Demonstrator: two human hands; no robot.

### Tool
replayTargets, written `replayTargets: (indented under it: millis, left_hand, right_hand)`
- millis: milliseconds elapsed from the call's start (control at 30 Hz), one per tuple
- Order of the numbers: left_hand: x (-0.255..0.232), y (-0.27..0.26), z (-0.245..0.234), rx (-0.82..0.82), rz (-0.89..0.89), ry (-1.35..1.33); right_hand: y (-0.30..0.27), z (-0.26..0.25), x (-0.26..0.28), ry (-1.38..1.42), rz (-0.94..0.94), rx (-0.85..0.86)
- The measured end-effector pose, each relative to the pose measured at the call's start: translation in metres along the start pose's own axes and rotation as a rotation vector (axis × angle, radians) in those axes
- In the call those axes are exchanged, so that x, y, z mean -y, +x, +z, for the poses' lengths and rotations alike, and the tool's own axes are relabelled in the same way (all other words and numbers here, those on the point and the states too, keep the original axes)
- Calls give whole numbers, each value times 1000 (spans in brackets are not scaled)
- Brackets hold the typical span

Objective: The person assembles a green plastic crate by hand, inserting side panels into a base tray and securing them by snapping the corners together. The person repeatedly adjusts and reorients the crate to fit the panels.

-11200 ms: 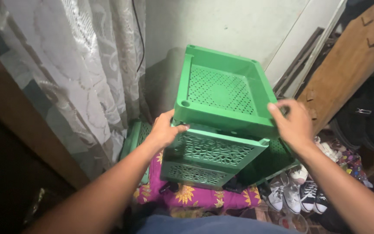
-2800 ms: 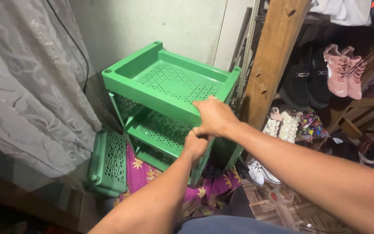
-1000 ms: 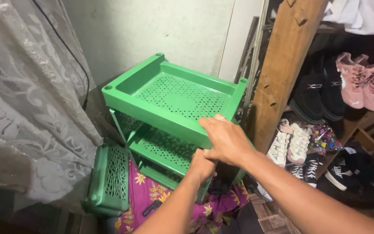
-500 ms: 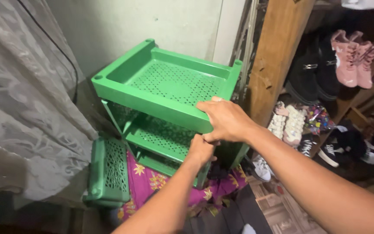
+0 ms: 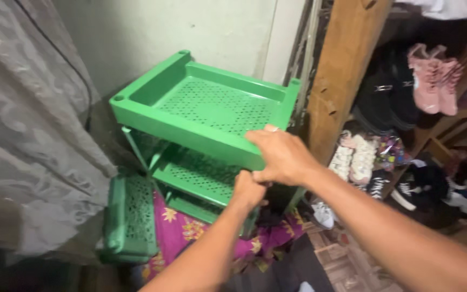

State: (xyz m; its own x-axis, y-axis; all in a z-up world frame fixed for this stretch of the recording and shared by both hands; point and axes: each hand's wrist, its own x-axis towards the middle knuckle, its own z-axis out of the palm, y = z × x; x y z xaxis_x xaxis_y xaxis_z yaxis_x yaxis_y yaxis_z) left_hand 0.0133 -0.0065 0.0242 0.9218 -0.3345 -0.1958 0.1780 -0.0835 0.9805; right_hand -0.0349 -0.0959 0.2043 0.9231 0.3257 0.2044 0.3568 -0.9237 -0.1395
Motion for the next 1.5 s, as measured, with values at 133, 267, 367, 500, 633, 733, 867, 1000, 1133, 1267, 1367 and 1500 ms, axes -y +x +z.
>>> replayTargets:
  millis: [133, 267, 367, 500, 633, 733, 867, 1000, 1133, 1267, 1367, 1500]
  left_hand:
    - [14, -10, -2, 17, 17, 24]
    - [-3, -5, -8, 47, 13, 180]
    - [-15, -20, -15, -69, 318, 408]
    - [-30, -33, -15, -54, 79, 455]
    - [-29, -48, -14, -90, 11, 422]
    - [-27, -33, -11, -79, 164, 327]
    - [-4, -37, -10, -6, 422, 223]
    - [-34, -24, -14, 89, 75, 38]
    - [-32, -38, -10, 77, -67, 4]
    - [-22, -31, 2, 19, -99, 0]
    - [-9, -20, 4, -38, 75, 48]
    - [8, -32, 9, -64, 137, -22]
  right_hand:
    - [-7, 5, 13, -45, 5, 30]
    - [-2, 1, -2, -50, 1, 18]
    - [-13, 11, -9, 84, -88, -109]
    - [-34, 45, -17, 10, -10, -788]
    - [-42, 63, -39, 1393, 840, -224]
    - [-21, 46, -70, 1490, 999, 16]
    - [-22, 49, -67, 1441, 1033, 92]
    - [-16, 45, -59, 1337, 1044, -13]
    - [-25, 54, -63, 1354, 959, 10]
    - [-26, 49, -71, 1391, 924, -7]
    - [-27, 47, -67, 1365, 892, 4]
    - [-49, 53, -58, 1474, 828, 99]
